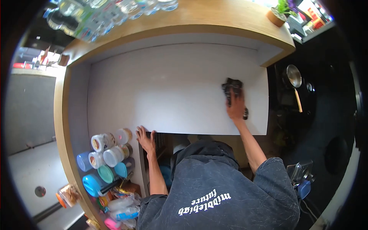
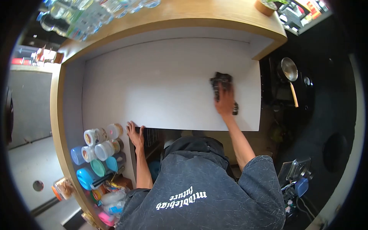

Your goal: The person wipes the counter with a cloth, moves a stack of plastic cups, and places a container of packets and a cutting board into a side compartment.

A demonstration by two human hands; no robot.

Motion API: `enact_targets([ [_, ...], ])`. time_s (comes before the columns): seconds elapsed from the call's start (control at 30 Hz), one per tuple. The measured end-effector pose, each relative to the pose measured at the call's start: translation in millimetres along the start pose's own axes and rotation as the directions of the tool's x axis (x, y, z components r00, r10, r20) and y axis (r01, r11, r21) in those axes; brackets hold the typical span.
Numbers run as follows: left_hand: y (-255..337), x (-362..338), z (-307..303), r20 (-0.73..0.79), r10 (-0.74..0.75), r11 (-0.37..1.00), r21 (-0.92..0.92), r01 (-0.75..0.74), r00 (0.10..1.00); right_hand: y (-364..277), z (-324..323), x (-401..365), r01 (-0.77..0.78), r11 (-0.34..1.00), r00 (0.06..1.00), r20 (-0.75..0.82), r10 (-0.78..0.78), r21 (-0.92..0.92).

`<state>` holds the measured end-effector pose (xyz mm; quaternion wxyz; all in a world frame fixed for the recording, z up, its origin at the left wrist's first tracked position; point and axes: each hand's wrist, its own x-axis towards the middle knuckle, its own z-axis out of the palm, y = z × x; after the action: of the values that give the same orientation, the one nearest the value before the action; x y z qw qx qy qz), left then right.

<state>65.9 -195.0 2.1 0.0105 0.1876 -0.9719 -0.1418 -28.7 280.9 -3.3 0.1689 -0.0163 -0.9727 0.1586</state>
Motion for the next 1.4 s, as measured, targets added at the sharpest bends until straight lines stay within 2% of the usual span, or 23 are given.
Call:
enact_targets([
  [0.07,5.2,-0.3,-4.8,0.004,-0.012,1.000,0.000,0.012,1.000,-60.6,14.3,12.9,0.087,0.990,0.985,0.137,-0.102,0.114],
  [0.13,8.1,0.3,-8.0,0.035,-0.032,0.999,-0.027,0.033,0.999,-119.2,34.6,20.8,0.232,0.941,0.936,0.207,-0.285,0.248],
  [0.17,9.2,-0.1,-9.7,0.032,-0.034,0.999,-0.037,0.036,0.999,-147.6,46.4,21.5,0.293,0.927,0.863,0.352,-0.362,0.236],
  [0.2,9.4,-0.4,-11.6,0.032,-0.039,0.998,-0.046,0.040,0.999,-174.5,47.9,23.4,0.348,0.874,0.796,0.386,-0.467,0.340],
  [0.23,10.1,0.5,-12.8,0.033,-0.039,0.997,-0.059,0.041,0.999,-197.1,60.2,20.0,0.459,0.818,0.712,0.407,-0.572,0.346],
  [0.27,10.7,-0.3,-14.0,0.038,-0.037,0.997,-0.072,0.040,0.999,-217.3,60.6,18.6,0.507,0.762,0.599,0.471,-0.648,0.403],
  [0.3,11.3,0.5,-15.3,0.049,-0.047,0.995,-0.090,0.051,0.998,-233.0,62.7,14.4,0.564,0.706,0.512,0.489,-0.706,0.429],
  [0.33,7.8,1.9,-12.0,0.042,-0.048,0.993,-0.102,0.052,0.998,-243.2,66.4,8.4,0.569,0.651,0.476,0.445,-0.759,0.502],
  [0.4,3.8,2.5,-8.3,0.031,-0.047,0.991,-0.126,0.050,0.998,-243.5,67.6,-1.5,0.671,0.547,0.412,0.362,-0.836,0.500],
  [0.5,3.2,1.5,-7.2,0.015,-0.054,0.991,-0.125,0.055,0.998,-209.5,63.8,-0.5,0.690,0.516,0.382,0.350,-0.856,0.508],
  [0.53,1.1,1.9,-6.0,0.018,-0.052,0.990,-0.128,0.054,0.998,-190.3,47.8,3.3,0.636,0.601,0.439,0.415,-0.797,0.484],
  [0.6,-1.9,1.6,-4.2,-0.007,-0.011,0.991,-0.132,0.009,1.000,-144.7,25.3,5.1,0.437,0.766,0.673,0.394,-0.627,0.472],
  [0.67,1.1,1.1,-6.5,0.000,-0.018,0.993,-0.116,0.018,1.000,-87.0,14.9,-8.7,0.292,0.883,0.903,0.199,-0.382,0.369],
  [0.73,1.4,1.1,-6.9,0.009,-0.019,0.992,-0.125,0.020,1.000,-19.8,3.5,-27.5,0.165,0.972,0.983,0.052,-0.176,0.168],
  [0.8,-2.9,2.0,-4.4,0.017,-0.012,0.994,-0.111,0.013,1.000,28.9,-26.7,-49.7,-0.151,0.988,0.988,0.039,0.150,0.018],
  [0.87,-6.6,2.4,-1.0,0.022,-0.009,0.996,-0.088,0.011,1.000,72.8,-47.6,-69.9,-0.342,0.940,0.936,-0.094,0.338,-0.022],
  [1.03,-6.7,4.9,-3.1,0.043,-0.003,0.998,-0.065,0.006,0.999,115.4,-82.0,-77.6,-0.531,0.842,0.842,-0.179,0.510,-0.100],
  [1.13,-7.1,5.8,-4.9,0.065,-0.003,0.997,-0.079,0.009,0.998,96.8,-85.2,-66.0,-0.541,0.838,0.804,-0.342,0.486,-0.079],
  [1.2,-5.0,5.4,-5.1,0.082,-0.027,0.996,-0.082,0.034,0.996,53.6,-81.9,-49.6,-0.373,0.927,0.866,-0.374,0.333,-0.039],
  [1.27,-2.0,6.2,-8.1,0.099,-0.045,0.995,-0.085,0.054,0.994,14.4,-54.4,-45.4,-0.195,0.981,0.961,-0.203,0.188,-0.012],
  [1.3,-6.0,6.3,-4.7,0.088,-0.036,0.993,-0.112,0.046,0.995,-10.1,-40.9,-42.2,-0.081,0.992,0.989,-0.115,0.092,0.095],
  [1.33,-5.6,7.3,-5.1,0.087,-0.040,0.993,-0.112,0.050,0.995,-37.2,-30.1,-38.2,0.012,0.980,0.999,0.031,-0.019,0.199],
  [1.4,-4.2,6.3,-6.6,0.093,-0.046,0.993,-0.106,0.056,0.995,-84.1,-2.2,-32.0,0.308,0.910,0.938,0.068,-0.339,0.278],
])
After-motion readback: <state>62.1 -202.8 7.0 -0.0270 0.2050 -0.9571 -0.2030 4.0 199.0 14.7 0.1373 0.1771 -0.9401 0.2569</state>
